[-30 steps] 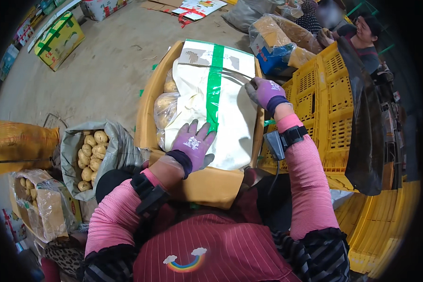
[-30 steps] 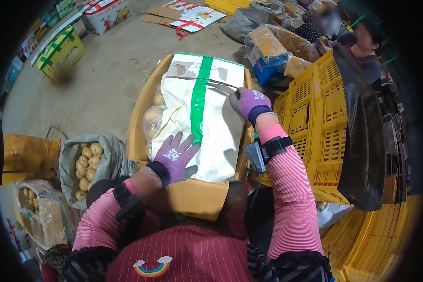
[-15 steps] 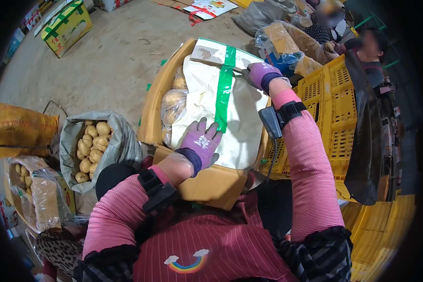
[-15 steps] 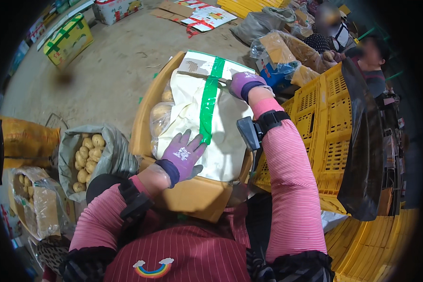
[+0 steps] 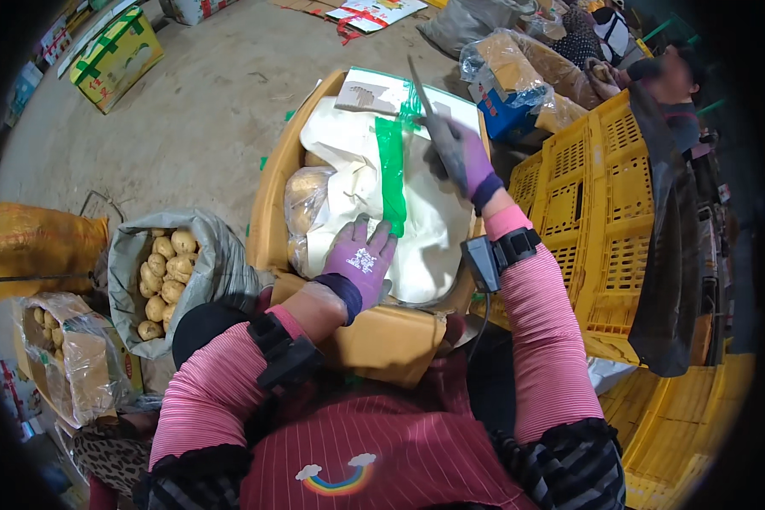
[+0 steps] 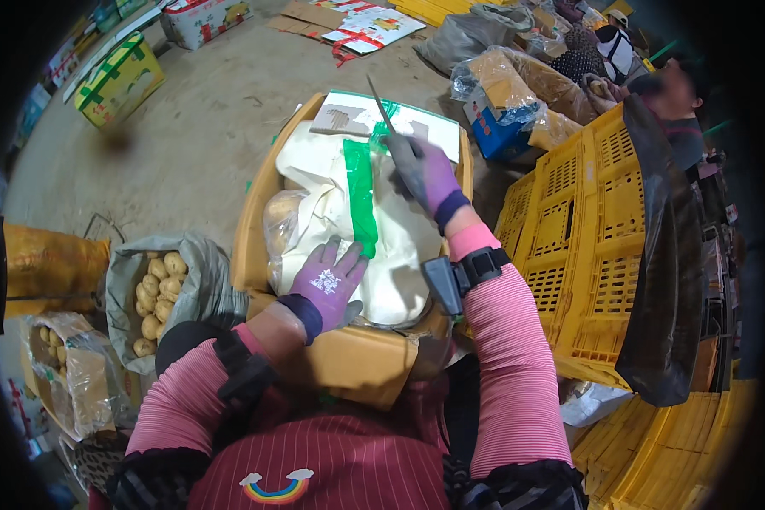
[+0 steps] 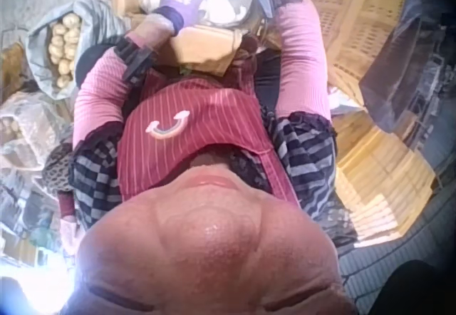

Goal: Sorting potatoes from bags into crates and boxes while checking for quality and packing them.

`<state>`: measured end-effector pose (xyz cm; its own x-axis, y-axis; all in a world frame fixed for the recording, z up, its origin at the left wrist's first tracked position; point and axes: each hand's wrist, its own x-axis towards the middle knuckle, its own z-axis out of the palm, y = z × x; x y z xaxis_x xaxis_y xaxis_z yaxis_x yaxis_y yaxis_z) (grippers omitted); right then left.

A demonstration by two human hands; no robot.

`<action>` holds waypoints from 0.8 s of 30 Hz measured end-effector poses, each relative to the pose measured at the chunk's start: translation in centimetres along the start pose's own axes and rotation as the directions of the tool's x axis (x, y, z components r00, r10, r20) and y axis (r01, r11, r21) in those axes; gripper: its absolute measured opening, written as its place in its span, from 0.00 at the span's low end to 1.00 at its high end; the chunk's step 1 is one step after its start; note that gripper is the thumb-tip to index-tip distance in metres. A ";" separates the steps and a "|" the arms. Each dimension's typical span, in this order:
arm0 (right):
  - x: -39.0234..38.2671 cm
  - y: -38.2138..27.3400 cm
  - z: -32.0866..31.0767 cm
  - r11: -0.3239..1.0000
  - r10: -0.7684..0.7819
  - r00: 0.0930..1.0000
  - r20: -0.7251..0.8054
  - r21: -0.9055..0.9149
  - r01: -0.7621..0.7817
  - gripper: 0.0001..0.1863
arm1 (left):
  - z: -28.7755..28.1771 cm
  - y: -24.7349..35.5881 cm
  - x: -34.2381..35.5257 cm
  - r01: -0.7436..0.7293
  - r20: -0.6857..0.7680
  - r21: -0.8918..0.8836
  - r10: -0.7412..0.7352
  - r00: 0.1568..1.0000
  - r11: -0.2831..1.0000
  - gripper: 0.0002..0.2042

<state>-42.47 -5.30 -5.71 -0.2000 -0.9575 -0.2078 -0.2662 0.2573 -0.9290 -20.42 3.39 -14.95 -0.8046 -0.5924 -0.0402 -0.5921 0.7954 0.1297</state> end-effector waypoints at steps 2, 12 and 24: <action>-0.5 -7.1 2.5 0.919 -0.389 0.917 0.085 -0.026 0.393 0.25 | -1.0 -0.5 -0.3 0.007 0.044 -0.047 -0.005 0.999 0.999 0.37; -1.5 -0.9 -6.6 0.287 0.010 1.000 -0.019 -0.958 -0.021 0.27 | -0.8 -0.4 -1.9 -0.029 -0.053 -0.132 0.023 0.998 0.991 0.36; 4.1 1.7 -9.5 0.587 -0.306 0.883 -0.356 -0.801 -0.120 0.27 | -0.9 -0.1 -2.4 -0.050 -0.112 -0.164 0.032 0.993 0.985 0.33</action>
<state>-52.71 -7.55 -5.21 -0.4314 -0.8775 0.2096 -0.8872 0.3704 -0.2752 -18.44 4.63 -13.94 -0.8131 -0.5772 0.0755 -0.5355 0.7925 0.2919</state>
